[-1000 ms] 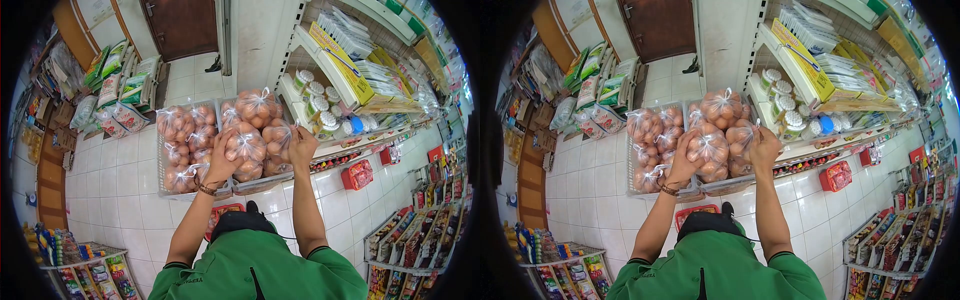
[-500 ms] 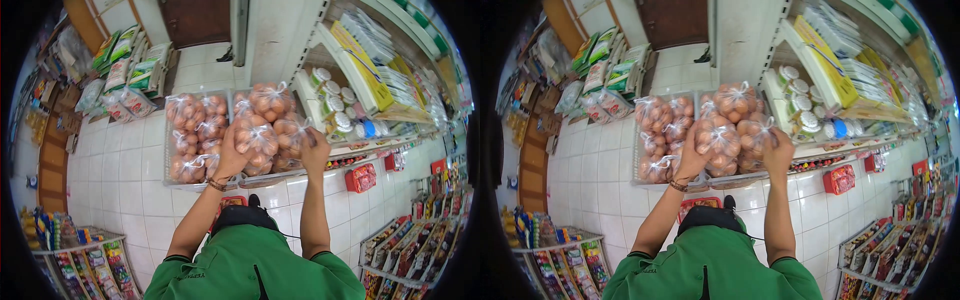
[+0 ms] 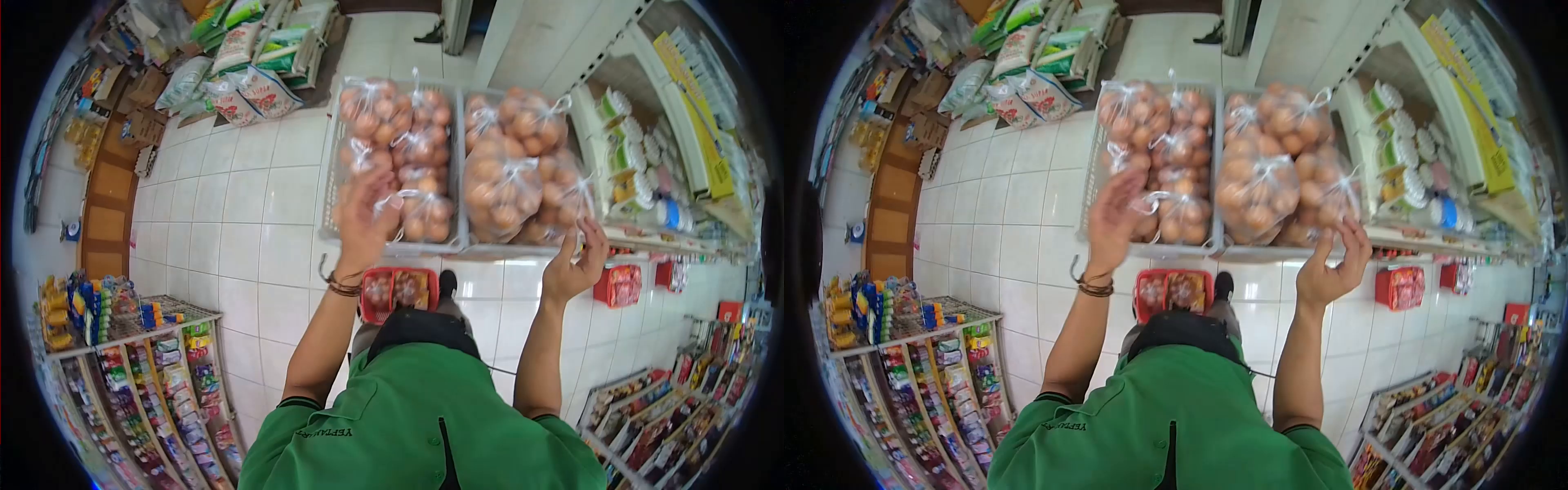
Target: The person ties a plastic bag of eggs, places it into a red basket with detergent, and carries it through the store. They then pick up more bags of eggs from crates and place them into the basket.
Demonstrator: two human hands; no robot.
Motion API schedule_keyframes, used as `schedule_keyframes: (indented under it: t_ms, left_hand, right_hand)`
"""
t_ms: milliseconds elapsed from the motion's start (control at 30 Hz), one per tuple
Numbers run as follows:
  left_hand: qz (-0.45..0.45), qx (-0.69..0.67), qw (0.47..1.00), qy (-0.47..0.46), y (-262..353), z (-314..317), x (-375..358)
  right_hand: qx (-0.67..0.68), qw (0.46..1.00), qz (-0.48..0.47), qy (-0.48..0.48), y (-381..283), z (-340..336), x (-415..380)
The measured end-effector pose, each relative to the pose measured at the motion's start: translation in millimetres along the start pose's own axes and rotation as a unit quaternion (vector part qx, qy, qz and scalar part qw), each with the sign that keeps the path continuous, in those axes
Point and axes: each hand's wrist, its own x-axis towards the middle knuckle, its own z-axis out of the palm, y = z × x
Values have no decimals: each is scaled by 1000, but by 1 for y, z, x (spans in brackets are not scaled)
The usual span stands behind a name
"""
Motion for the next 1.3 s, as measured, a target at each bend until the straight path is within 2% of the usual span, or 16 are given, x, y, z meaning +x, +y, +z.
schedule_keyframes:
  t_ms: [100,233,367,400,433,500,567,667,867,1067,1300]
  left_hand:
    - [-20,-11,999,32,12,-64,-23]
    - [-51,13,994,97,7,-136,-62]
    - [-91,42,988,114,9,-167,-105]
    - [-101,56,987,116,10,-169,-114]
    - [-109,69,985,118,11,-167,-121]
    - [-114,70,984,119,11,-157,-135]
    - [-123,74,982,122,14,-144,-155]
    - [-131,55,980,140,15,-112,-164]
    - [-127,48,982,131,9,-84,-176]
    - [-101,57,979,166,7,-82,-164]
    - [-49,93,983,148,16,-70,-126]
  right_hand:
    - [-22,1000,-15,-15,-38,-4,-33]
    - [38,996,75,0,-78,-1,-101]
    - [74,986,142,-38,-109,-24,-148]
    - [46,989,121,-76,-105,-36,-157]
    - [49,989,123,-68,-99,-46,-165]
    - [77,980,158,-97,-83,-64,-177]
    - [84,978,176,-70,-69,-82,-185]
    - [70,975,185,-106,-43,-116,-185]
    - [36,965,240,-98,-15,-175,-179]
    - [73,956,267,-101,-5,-169,-190]
    - [126,946,214,-206,-37,-132,-199]
